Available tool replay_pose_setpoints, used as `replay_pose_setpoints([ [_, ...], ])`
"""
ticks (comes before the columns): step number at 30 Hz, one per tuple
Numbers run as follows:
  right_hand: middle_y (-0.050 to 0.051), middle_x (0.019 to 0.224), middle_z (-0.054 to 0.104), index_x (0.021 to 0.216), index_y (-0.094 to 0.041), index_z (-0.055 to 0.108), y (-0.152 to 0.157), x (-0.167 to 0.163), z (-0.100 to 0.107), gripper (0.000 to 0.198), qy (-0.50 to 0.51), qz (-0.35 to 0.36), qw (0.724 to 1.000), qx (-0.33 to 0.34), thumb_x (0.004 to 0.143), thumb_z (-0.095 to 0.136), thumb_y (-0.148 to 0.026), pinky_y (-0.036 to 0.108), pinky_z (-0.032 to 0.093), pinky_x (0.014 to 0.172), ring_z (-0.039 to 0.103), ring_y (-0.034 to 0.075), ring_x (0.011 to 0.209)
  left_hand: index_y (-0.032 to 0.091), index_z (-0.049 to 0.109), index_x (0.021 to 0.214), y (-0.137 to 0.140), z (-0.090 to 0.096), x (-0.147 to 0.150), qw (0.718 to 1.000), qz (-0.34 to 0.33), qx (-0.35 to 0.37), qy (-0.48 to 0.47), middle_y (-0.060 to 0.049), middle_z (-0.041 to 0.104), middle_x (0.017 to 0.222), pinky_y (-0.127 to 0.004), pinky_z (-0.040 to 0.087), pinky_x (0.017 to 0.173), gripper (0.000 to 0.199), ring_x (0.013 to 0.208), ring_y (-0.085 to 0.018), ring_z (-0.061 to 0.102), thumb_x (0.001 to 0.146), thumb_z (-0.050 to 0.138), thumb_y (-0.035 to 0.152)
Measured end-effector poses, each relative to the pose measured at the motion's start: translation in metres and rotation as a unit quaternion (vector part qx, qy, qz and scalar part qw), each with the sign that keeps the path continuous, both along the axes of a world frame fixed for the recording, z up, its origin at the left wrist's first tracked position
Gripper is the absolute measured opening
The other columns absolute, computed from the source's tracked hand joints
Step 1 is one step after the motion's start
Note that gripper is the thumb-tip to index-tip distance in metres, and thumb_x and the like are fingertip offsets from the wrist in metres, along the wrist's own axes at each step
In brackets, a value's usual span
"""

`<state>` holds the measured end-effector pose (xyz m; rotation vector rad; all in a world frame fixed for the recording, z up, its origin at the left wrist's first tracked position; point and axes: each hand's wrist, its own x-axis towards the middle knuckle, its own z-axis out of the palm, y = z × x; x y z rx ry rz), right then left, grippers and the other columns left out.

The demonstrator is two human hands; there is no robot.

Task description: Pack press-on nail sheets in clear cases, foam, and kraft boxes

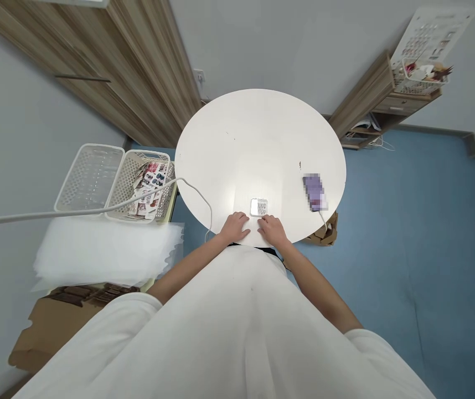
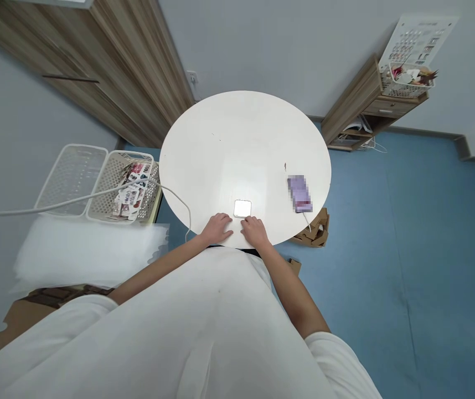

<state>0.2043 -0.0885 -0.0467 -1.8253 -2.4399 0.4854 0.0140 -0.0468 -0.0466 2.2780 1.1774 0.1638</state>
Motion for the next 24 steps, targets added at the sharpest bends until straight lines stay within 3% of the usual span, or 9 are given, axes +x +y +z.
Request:
replay_pose_setpoints([
  [4,0.007,0.083,0.060,0.082,-0.018,0.061,0.005,-0.008,-0.006,0.023,-0.083,-0.004,0.996,0.007,0.085,0.040,-0.009,0.030,0.029,0.064,0.050,0.019,0.074,0.021,0.055,0.103,0.004,0.000,-0.003,0.998,-0.035,0.017,0.048,-0.008,0.055,0.108,-0.039,0.038,0.085,0.033,0.100,-0.024,0.050,0.075,0.058,0.037],
  [8,0.008,0.080,0.059,0.080,-0.018,0.060,0.007,-0.010,-0.009,0.026,-0.093,-0.002,0.995,0.025,0.083,0.039,-0.004,0.030,0.026,0.064,0.048,0.018,0.073,0.020,0.056,0.100,0.005,0.002,-0.002,0.996,-0.041,0.040,0.072,-0.008,0.056,0.107,-0.040,0.034,0.087,0.029,0.100,-0.025,0.049,0.077,0.058,0.037],
  [11,0.008,0.083,0.060,0.083,-0.019,0.060,0.002,-0.008,-0.006,0.025,-0.063,-0.015,0.997,0.033,0.087,0.037,-0.011,0.030,0.027,0.066,0.048,0.019,0.076,0.019,0.058,0.092,0.007,0.002,-0.004,0.995,-0.031,0.049,0.080,-0.008,0.060,0.100,-0.039,0.033,0.085,0.014,0.096,-0.022,0.052,0.084,0.047,0.024],
  [13,0.009,0.093,0.061,0.092,-0.019,0.060,-0.003,-0.004,-0.005,0.019,-0.027,-0.018,0.999,0.044,0.089,0.041,-0.024,0.031,0.031,0.071,0.049,0.021,0.083,0.019,0.058,0.088,0.009,0.002,-0.005,0.996,-0.024,0.044,0.078,-0.007,0.062,0.095,-0.038,0.034,0.083,0.017,0.092,-0.021,0.054,0.086,0.041,0.019],
  [15,0.012,0.107,0.058,0.102,-0.017,0.057,-0.010,0.003,-0.005,0.028,0.008,-0.026,0.998,0.060,0.085,0.050,-0.037,0.034,0.033,0.078,0.049,0.024,0.096,0.019,0.058,0.088,0.011,0.002,-0.006,0.997,-0.025,0.035,0.071,-0.007,0.064,0.093,-0.037,0.034,0.082,0.019,0.089,-0.021,0.055,0.087,0.039,0.020],
  [17,0.013,0.117,0.055,0.105,-0.017,0.056,-0.014,0.011,-0.005,0.033,0.034,-0.049,0.996,0.070,0.082,0.053,-0.040,0.037,0.033,0.085,0.047,0.026,0.106,0.019,0.058,0.088,0.015,0.003,-0.006,0.997,-0.028,0.026,0.064,-0.007,0.064,0.091,-0.037,0.035,0.081,0.020,0.088,-0.021,0.056,0.088,0.038,0.021],
  [20,0.011,0.111,0.059,0.093,-0.018,0.058,-0.013,0.024,-0.004,0.021,0.075,-0.086,0.993,0.042,0.089,0.041,-0.029,0.035,0.035,0.087,0.051,0.022,0.104,0.019,0.058,0.088,0.021,0.005,-0.008,0.999,-0.023,0.000,0.041,-0.005,0.065,0.089,-0.035,0.037,0.081,0.023,0.086,-0.020,0.057,0.089,0.036,0.024],
  [24,0.006,0.091,0.064,0.083,-0.020,0.056,0.003,0.034,0.005,0.026,0.110,-0.116,0.986,-0.046,0.092,0.034,-0.029,0.030,0.040,0.074,0.055,0.019,0.087,0.020,0.059,0.089,0.031,0.008,-0.012,0.998,0.011,-0.067,-0.011,-0.003,0.066,0.085,-0.031,0.041,0.073,0.026,0.078,-0.018,0.059,0.089,0.034,0.030],
])
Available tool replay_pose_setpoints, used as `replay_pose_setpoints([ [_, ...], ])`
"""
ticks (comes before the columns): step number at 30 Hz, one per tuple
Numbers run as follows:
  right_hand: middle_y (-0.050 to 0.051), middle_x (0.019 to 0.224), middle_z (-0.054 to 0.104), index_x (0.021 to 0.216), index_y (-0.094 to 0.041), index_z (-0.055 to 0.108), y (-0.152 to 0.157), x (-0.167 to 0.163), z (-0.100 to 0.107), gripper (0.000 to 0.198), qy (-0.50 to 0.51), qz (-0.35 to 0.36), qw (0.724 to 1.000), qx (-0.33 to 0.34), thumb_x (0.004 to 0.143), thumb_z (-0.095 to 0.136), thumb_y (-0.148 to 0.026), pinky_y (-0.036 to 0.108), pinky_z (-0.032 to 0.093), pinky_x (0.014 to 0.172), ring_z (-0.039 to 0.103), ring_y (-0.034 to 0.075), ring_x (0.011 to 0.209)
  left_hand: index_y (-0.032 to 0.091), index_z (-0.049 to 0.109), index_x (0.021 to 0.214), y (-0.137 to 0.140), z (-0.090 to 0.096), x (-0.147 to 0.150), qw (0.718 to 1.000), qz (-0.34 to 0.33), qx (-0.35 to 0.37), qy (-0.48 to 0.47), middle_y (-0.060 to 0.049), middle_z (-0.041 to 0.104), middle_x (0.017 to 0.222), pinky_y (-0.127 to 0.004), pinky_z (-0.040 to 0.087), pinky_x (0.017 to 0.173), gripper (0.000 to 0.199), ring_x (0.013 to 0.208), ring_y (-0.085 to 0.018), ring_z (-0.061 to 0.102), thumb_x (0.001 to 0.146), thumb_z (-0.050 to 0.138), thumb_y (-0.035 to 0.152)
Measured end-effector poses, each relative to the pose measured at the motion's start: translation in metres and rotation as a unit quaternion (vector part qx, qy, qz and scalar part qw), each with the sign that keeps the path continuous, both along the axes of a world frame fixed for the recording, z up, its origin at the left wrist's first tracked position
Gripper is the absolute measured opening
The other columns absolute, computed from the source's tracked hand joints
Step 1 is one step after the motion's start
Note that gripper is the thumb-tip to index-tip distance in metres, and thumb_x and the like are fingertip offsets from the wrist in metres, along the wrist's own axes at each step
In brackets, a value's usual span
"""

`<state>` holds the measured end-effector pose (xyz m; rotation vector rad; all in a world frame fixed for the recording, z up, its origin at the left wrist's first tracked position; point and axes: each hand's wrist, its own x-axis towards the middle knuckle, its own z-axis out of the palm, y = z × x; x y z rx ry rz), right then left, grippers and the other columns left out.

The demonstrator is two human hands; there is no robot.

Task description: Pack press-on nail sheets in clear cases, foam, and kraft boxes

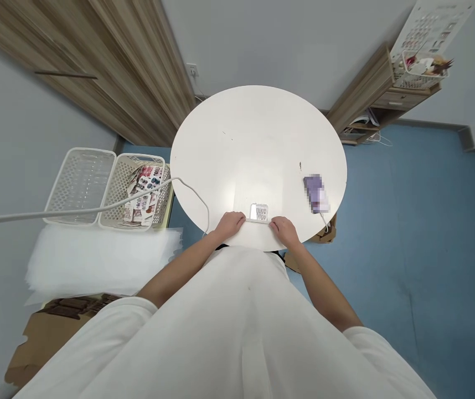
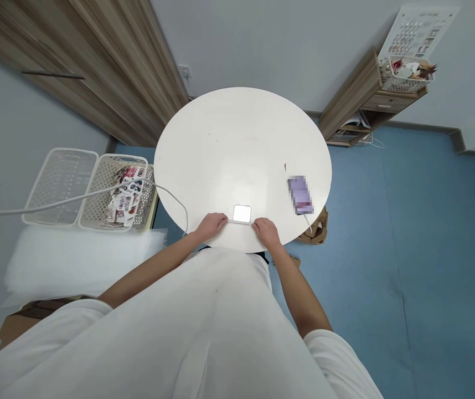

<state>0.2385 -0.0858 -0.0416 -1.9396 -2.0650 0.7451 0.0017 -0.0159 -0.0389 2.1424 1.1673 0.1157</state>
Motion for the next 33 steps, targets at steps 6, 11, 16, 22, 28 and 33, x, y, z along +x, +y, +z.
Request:
replay_pose_setpoints([
  [6,0.003,0.076,0.062,0.079,-0.021,0.053,0.032,0.000,0.014,0.026,-0.015,-0.054,0.993,-0.106,0.091,0.033,-0.032,0.026,0.034,0.058,0.052,0.016,0.068,0.021,0.059,0.089,0.018,-0.001,0.004,0.991,0.108,-0.077,-0.025,-0.001,0.066,0.080,-0.028,0.043,0.063,0.024,0.068,-0.016,0.058,0.086,0.039,0.033],
  [11,0.002,0.074,0.062,0.078,-0.021,0.051,0.048,-0.006,0.011,0.020,-0.047,-0.076,0.986,-0.138,0.089,0.037,-0.029,0.025,0.030,0.053,0.050,0.015,0.062,0.020,0.059,0.089,0.029,-0.003,0.016,0.983,0.161,-0.081,0.048,-0.002,0.066,0.078,-0.028,0.042,0.060,0.019,0.072,-0.019,0.060,0.082,0.045,0.030],
  [16,0.007,0.086,0.063,0.089,-0.019,0.054,0.045,-0.010,-0.001,0.013,-0.100,-0.063,0.991,-0.055,0.087,0.043,-0.024,0.030,0.036,0.065,0.054,0.019,0.075,0.019,0.057,0.098,0.027,-0.005,0.024,0.986,0.117,0.020,0.120,-0.007,0.065,0.088,-0.037,0.042,0.075,0.020,0.085,-0.023,0.059,0.083,0.046,0.027],
  [22,0.009,0.120,0.056,0.091,-0.020,0.057,0.039,-0.012,-0.012,0.026,-0.127,0.063,0.984,0.110,0.083,0.037,-0.005,0.038,0.030,0.092,0.046,0.022,0.113,0.021,0.054,0.107,0.025,-0.007,0.031,0.981,-0.026,0.183,0.067,-0.010,0.054,0.122,-0.042,0.033,0.092,0.034,0.116,-0.024,0.046,0.081,0.039,0.006],
  [28,0.008,0.137,0.044,0.092,-0.020,0.058,0.037,-0.008,-0.004,0.021,-0.118,0.140,0.978,0.101,0.082,0.041,-0.012,0.047,0.021,0.104,0.030,0.025,0.132,0.020,0.056,0.091,0.030,-0.001,0.030,0.979,-0.138,0.149,0.027,-0.009,0.047,0.133,-0.045,0.024,0.102,0.026,0.131,-0.024,0.030,0.076,0.042,0.004],
  [33,0.014,0.138,0.040,0.098,-0.018,0.055,0.043,-0.014,-0.001,0.023,-0.087,0.131,0.986,0.051,0.080,0.053,-0.032,0.053,0.017,0.106,0.028,0.029,0.132,0.021,0.056,0.096,0.032,0.005,0.030,0.985,-0.148,0.088,0.018,-0.011,0.042,0.136,-0.051,0.021,0.104,0.027,0.130,-0.032,0.030,0.069,0.060,0.025],
])
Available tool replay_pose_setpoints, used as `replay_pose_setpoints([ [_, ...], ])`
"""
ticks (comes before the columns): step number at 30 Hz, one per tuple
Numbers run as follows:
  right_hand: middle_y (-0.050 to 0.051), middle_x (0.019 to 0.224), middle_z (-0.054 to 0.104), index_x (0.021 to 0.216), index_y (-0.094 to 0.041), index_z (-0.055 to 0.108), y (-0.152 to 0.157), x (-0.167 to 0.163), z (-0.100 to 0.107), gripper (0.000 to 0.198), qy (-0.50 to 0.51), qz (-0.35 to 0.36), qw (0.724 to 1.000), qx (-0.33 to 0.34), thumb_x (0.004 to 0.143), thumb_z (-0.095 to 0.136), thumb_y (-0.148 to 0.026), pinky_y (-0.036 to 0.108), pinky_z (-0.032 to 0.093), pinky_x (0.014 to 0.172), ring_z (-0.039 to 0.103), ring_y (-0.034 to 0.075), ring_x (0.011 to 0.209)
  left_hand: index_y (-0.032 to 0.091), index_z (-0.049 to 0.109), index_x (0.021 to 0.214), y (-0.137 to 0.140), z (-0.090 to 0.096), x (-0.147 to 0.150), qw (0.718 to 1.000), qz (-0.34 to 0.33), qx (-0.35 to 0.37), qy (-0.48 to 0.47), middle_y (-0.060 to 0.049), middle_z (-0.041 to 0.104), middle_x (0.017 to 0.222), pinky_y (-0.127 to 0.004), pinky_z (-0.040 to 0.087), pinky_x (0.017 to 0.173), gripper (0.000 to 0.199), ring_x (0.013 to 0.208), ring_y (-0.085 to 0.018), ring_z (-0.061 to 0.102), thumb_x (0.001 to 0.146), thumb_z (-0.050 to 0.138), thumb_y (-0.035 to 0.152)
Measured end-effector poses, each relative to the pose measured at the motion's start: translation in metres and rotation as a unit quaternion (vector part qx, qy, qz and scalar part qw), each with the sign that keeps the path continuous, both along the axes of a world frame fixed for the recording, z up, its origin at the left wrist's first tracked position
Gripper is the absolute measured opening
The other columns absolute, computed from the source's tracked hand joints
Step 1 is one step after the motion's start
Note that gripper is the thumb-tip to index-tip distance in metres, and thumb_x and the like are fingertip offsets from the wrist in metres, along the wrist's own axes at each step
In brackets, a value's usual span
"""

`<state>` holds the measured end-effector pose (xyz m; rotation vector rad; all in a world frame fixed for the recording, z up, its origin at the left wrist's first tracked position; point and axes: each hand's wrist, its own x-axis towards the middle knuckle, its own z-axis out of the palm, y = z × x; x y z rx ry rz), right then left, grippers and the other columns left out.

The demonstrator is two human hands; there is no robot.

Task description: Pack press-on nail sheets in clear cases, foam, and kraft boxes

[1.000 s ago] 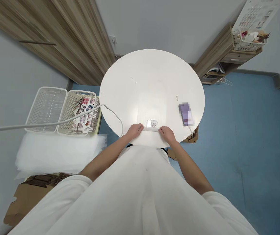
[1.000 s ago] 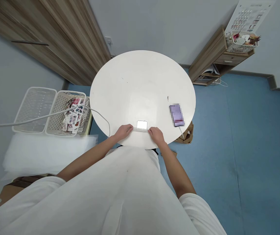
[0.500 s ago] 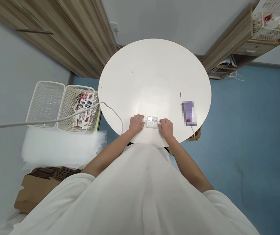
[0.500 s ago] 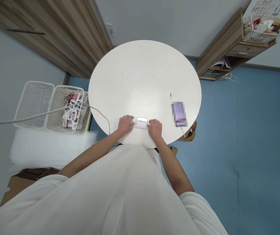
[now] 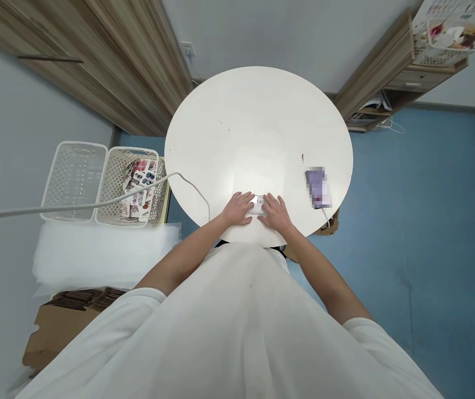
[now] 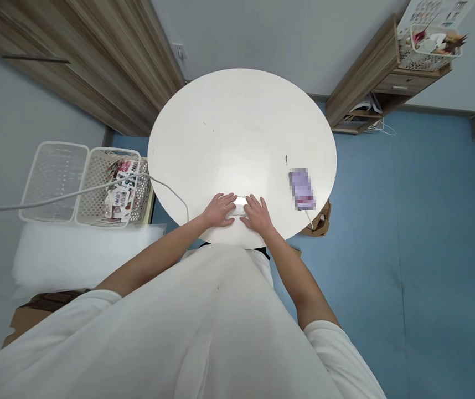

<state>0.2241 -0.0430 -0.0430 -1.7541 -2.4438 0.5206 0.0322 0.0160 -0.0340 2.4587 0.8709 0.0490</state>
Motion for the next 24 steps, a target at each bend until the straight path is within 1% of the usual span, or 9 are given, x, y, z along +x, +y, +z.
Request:
replay_pose_setpoints([
  [4,0.017,0.128,0.047,0.097,-0.017,0.054,0.009,-0.008,0.000,0.023,0.005,-0.017,1.000,-0.015,0.077,0.056,-0.027,0.049,0.022,0.104,0.040,0.028,0.121,0.017,0.055,0.095,0.007,-0.005,0.007,1.000,-0.008,0.008,-0.006,-0.015,0.047,0.129,-0.046,0.027,0.101,0.026,0.120,-0.030,0.042,0.070,0.057,0.023],
  [7,0.018,0.117,0.052,0.091,-0.016,0.054,0.009,-0.012,0.005,0.021,0.025,-0.011,0.999,-0.020,0.075,0.056,-0.029,0.045,0.031,0.096,0.047,0.029,0.108,0.016,0.056,0.092,0.010,-0.005,0.008,0.999,-0.032,0.018,-0.013,-0.015,0.056,0.113,-0.041,0.034,0.093,0.027,0.105,-0.028,0.052,0.067,0.058,0.025],
  [9,0.015,0.103,0.057,0.089,-0.017,0.052,0.002,-0.015,0.010,0.021,0.041,-0.013,0.999,-0.033,0.074,0.054,-0.032,0.041,0.037,0.087,0.051,0.027,0.094,0.017,0.056,0.091,0.008,0.000,0.004,0.999,-0.041,0.001,-0.008,-0.011,0.061,0.095,-0.038,0.039,0.083,0.028,0.090,-0.027,0.056,0.065,0.058,0.029],
  [11,0.010,0.086,0.059,0.088,-0.017,0.050,-0.009,-0.018,0.015,0.020,0.054,-0.021,0.997,-0.052,0.076,0.051,-0.033,0.038,0.039,0.080,0.052,0.023,0.078,0.018,0.056,0.090,0.003,0.007,-0.002,0.999,-0.040,-0.033,0.000,-0.006,0.062,0.079,-0.034,0.041,0.072,0.028,0.076,-0.024,0.058,0.065,0.057,0.033],
  [12,0.007,0.080,0.058,0.088,-0.018,0.049,-0.015,-0.019,0.017,0.019,0.061,-0.025,0.996,-0.060,0.078,0.048,-0.034,0.037,0.039,0.079,0.051,0.022,0.073,0.019,0.056,0.090,0.000,0.011,-0.005,0.998,-0.037,-0.051,0.002,-0.005,0.061,0.074,-0.033,0.040,0.067,0.028,0.071,-0.022,0.058,0.066,0.056,0.033],
  [14,0.004,0.076,0.056,0.089,-0.019,0.047,-0.025,-0.020,0.020,0.017,0.074,-0.036,0.994,-0.067,0.082,0.044,-0.034,0.036,0.038,0.081,0.049,0.019,0.067,0.020,0.056,0.092,-0.004,0.017,-0.010,0.996,-0.028,-0.079,0.004,-0.002,0.061,0.070,-0.030,0.039,0.062,0.027,0.065,-0.020,0.057,0.069,0.054,0.033],
  [18,0.004,0.088,0.057,0.092,-0.020,0.048,-0.027,-0.015,0.024,0.020,0.094,-0.060,0.993,-0.047,0.088,0.037,-0.036,0.037,0.036,0.086,0.051,0.018,0.075,0.021,0.057,0.096,-0.002,0.022,-0.011,0.993,0.009,-0.118,0.000,-0.002,0.063,0.075,-0.030,0.041,0.064,0.026,0.068,-0.019,0.057,0.075,0.048,0.034],
  [22,0.008,0.096,0.058,0.092,-0.019,0.053,-0.011,-0.009,0.028,0.026,0.093,-0.107,0.989,-0.030,0.090,0.037,-0.040,0.033,0.039,0.078,0.050,0.021,0.088,0.021,0.062,0.095,0.011,0.021,-0.007,0.992,0.055,-0.106,-0.043,-0.006,0.061,0.101,-0.034,0.043,0.080,0.031,0.091,-0.021,0.056,0.082,0.042,0.041],
  [24,0.009,0.096,0.058,0.091,-0.019,0.056,-0.004,-0.007,0.028,0.027,0.081,-0.134,0.987,-0.038,0.090,0.039,-0.041,0.033,0.039,0.077,0.051,0.022,0.090,0.020,0.064,0.092,0.018,0.019,-0.006,0.991,0.059,-0.107,-0.053,-0.007,0.059,0.105,-0.035,0.042,0.085,0.033,0.098,-0.022,0.054,0.082,0.042,0.043],
])
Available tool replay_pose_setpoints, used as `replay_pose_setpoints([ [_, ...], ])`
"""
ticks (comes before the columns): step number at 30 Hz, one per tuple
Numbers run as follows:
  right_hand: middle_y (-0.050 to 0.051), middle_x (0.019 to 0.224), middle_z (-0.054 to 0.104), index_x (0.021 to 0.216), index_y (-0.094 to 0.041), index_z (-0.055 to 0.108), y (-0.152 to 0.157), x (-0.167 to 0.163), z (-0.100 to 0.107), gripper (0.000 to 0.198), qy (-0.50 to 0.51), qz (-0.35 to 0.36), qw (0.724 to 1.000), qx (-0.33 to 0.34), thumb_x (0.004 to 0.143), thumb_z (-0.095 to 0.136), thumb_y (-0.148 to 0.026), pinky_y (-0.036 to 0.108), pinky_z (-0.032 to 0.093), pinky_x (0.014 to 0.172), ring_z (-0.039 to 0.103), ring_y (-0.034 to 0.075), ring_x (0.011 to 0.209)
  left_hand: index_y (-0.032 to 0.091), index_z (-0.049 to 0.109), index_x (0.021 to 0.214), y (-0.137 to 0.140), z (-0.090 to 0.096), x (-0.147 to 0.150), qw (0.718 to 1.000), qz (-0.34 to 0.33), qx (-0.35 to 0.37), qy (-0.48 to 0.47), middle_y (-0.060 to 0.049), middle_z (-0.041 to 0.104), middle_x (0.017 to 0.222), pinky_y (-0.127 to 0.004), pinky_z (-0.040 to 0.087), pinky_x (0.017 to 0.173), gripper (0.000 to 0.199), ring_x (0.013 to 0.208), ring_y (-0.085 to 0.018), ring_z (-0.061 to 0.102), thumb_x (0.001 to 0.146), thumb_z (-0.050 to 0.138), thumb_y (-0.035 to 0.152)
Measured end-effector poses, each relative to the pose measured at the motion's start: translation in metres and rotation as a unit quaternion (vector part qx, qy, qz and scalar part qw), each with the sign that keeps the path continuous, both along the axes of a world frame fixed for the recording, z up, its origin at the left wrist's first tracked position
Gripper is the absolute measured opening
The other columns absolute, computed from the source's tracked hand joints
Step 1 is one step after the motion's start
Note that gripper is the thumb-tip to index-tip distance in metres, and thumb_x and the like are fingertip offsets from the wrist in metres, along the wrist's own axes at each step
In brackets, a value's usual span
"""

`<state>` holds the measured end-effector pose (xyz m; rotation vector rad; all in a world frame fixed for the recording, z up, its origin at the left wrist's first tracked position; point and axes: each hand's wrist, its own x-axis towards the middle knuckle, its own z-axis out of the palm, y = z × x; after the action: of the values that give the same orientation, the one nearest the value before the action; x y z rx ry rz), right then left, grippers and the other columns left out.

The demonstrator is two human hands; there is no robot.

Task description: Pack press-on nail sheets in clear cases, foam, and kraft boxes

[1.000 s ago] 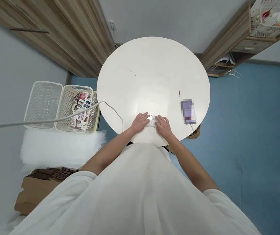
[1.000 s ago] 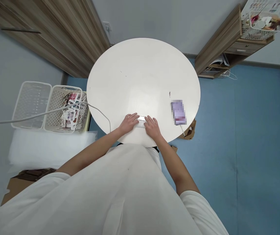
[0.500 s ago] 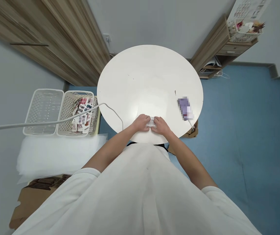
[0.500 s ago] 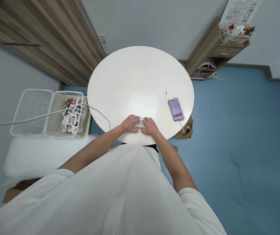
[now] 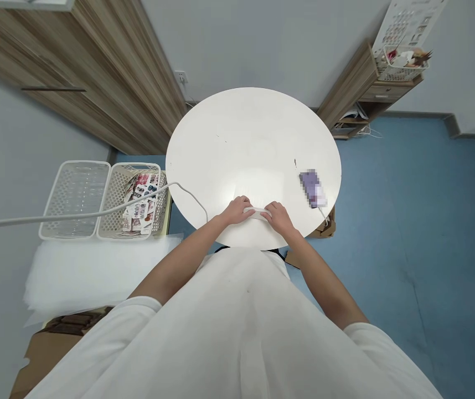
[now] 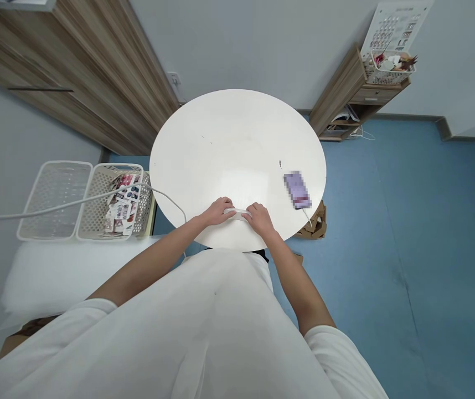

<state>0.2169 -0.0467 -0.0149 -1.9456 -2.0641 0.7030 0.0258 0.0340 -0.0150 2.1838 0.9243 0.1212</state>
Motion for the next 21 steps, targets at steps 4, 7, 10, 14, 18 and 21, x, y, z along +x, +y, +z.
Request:
replay_pose_setpoints([
  [4,0.007,0.095,0.060,0.097,-0.020,0.058,0.012,0.003,-0.004,0.030,0.026,-0.037,0.998,-0.053,0.090,0.039,-0.042,0.031,0.040,0.073,0.055,0.019,0.085,0.020,0.063,0.101,0.013,-0.007,-0.001,0.996,0.003,-0.093,-0.006,-0.005,0.062,0.102,-0.032,0.045,0.080,0.035,0.092,-0.020,0.057,0.080,0.047,0.043],
  [7,0.006,0.099,0.062,0.103,-0.021,0.056,0.019,0.006,-0.008,0.028,0.067,-0.071,0.992,-0.085,0.087,0.044,-0.042,0.028,0.041,0.072,0.056,0.018,0.089,0.019,0.058,0.110,0.021,-0.015,-0.003,0.989,0.044,-0.140,-0.010,-0.005,0.063,0.104,-0.030,0.046,0.078,0.040,0.091,-0.019,0.058,0.076,0.053,0.039],
  [10,0.004,0.098,0.063,0.105,-0.022,0.053,0.025,0.010,-0.011,0.026,0.104,-0.088,0.984,-0.115,0.085,0.047,-0.038,0.028,0.042,0.071,0.057,0.018,0.088,0.018,0.057,0.108,0.026,-0.023,-0.006,0.984,0.077,-0.163,0.004,-0.005,0.064,0.097,-0.028,0.047,0.072,0.037,0.085,-0.018,0.059,0.074,0.055,0.035],
  [14,0.001,0.096,0.064,0.094,-0.023,0.056,0.027,0.014,-0.016,0.018,0.158,-0.088,0.973,-0.144,0.086,0.043,-0.031,0.026,0.042,0.070,0.057,0.015,0.085,0.019,0.062,0.090,0.029,-0.031,-0.011,0.977,0.087,-0.187,0.045,-0.004,0.065,0.087,-0.027,0.046,0.064,0.024,0.078,-0.018,0.060,0.076,0.051,0.035],
  [18,0.001,0.096,0.065,0.089,-0.023,0.058,0.028,0.013,-0.021,0.017,0.184,-0.107,0.966,-0.145,0.085,0.042,-0.028,0.026,0.043,0.071,0.058,0.015,0.086,0.019,0.062,0.075,0.028,-0.030,-0.013,0.975,0.084,-0.186,0.084,-0.002,0.063,0.074,-0.027,0.042,0.058,0.025,0.071,-0.018,0.058,0.078,0.045,0.038],
  [21,0.001,0.095,0.066,0.086,-0.023,0.059,0.031,0.010,-0.023,0.017,0.177,-0.118,0.966,-0.146,0.085,0.042,-0.028,0.027,0.043,0.070,0.058,0.016,0.085,0.020,0.059,0.066,0.025,-0.026,-0.013,0.976,0.068,-0.168,0.121,-0.002,0.061,0.068,-0.028,0.040,0.056,0.029,0.066,-0.018,0.056,0.080,0.041,0.037],
])
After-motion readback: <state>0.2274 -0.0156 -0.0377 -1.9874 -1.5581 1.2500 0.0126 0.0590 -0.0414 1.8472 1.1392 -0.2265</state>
